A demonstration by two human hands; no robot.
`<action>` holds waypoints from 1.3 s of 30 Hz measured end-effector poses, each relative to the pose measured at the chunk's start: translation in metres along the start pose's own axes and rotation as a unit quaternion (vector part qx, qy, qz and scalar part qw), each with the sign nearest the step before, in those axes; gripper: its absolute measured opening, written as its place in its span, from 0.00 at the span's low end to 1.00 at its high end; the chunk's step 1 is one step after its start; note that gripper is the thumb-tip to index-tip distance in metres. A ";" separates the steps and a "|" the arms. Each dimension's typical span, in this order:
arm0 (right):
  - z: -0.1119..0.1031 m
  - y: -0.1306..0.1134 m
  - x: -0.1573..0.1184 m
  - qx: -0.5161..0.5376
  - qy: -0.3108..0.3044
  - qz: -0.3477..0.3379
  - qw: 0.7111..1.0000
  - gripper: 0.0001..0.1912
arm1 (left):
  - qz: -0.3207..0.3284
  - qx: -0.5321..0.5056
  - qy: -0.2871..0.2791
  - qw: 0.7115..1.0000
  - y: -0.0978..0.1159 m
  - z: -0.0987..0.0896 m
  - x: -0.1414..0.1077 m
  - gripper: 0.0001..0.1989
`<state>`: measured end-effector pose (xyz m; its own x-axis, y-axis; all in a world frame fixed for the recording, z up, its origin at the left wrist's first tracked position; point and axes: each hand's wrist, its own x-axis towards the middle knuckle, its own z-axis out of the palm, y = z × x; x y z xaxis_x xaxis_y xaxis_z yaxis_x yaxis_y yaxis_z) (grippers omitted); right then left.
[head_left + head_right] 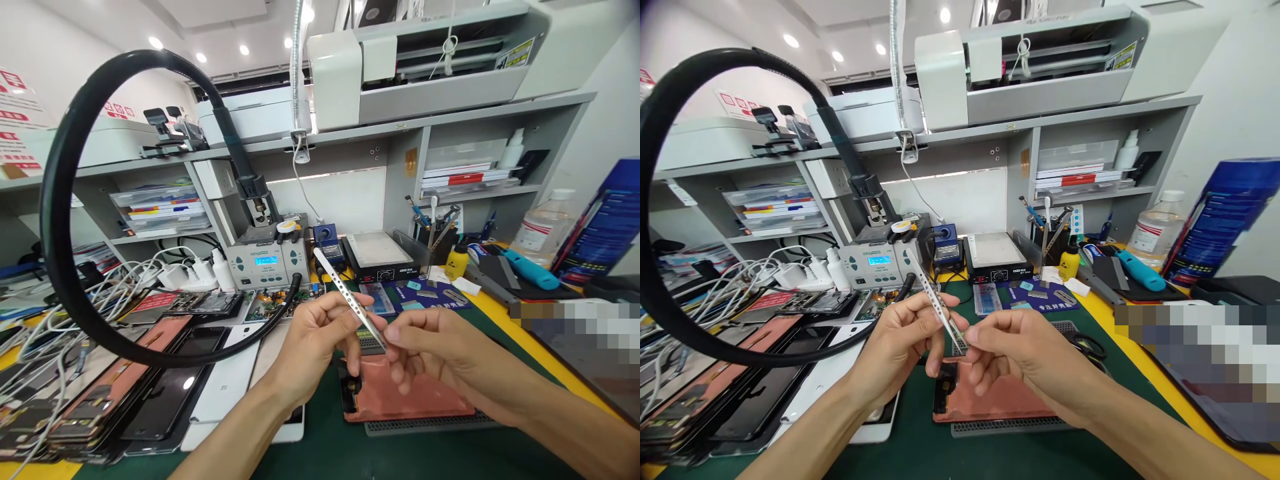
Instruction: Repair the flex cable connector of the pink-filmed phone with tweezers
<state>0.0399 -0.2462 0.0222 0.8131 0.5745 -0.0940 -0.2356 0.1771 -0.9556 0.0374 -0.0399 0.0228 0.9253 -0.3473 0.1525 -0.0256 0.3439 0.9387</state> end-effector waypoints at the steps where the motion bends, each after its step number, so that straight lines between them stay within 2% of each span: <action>1: 0.001 -0.001 0.000 -0.005 -0.001 0.003 1.000 0.15 | -0.001 0.000 0.001 1.000 0.000 0.000 0.000 0.12; 6: 0.004 -0.003 0.000 -0.023 -0.008 0.002 1.000 0.19 | 0.000 0.000 -0.003 1.000 0.000 -0.001 -0.001 0.11; 15: 0.005 -0.004 0.000 -0.028 -0.004 -0.008 1.000 0.17 | -0.002 0.020 0.001 1.000 -0.002 0.000 0.001 0.11; 20: 0.001 0.000 0.000 -0.059 0.009 -0.016 0.998 0.17 | -0.011 0.022 0.022 0.999 0.000 0.001 0.001 0.12; 27: 0.000 0.003 0.002 -0.165 0.044 -0.026 0.985 0.15 | -0.004 0.047 0.062 0.997 -0.001 0.001 0.003 0.12; 30: 0.004 -0.001 0.001 -0.169 0.047 -0.015 0.984 0.13 | 0.005 0.054 0.089 0.995 0.000 0.000 0.003 0.11; 33: 0.005 -0.004 0.000 -0.162 0.050 0.000 0.985 0.11 | 0.016 0.072 0.089 0.993 0.000 0.001 0.002 0.10; 36: 0.003 -0.005 -0.003 -0.172 0.016 0.011 0.985 0.12 | 0.031 0.102 0.084 0.991 0.000 0.002 0.002 0.10; 39: 0.001 -0.004 -0.009 -0.196 -0.093 0.054 0.975 0.16 | 0.050 0.122 0.090 0.987 0.000 0.003 0.003 0.08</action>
<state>0.0331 -0.2512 0.0274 0.6753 0.7148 -0.1818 -0.0634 -0.1893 -0.9799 0.0389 -0.0431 0.0239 0.9651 -0.1543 0.2115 -0.1906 0.1400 0.9716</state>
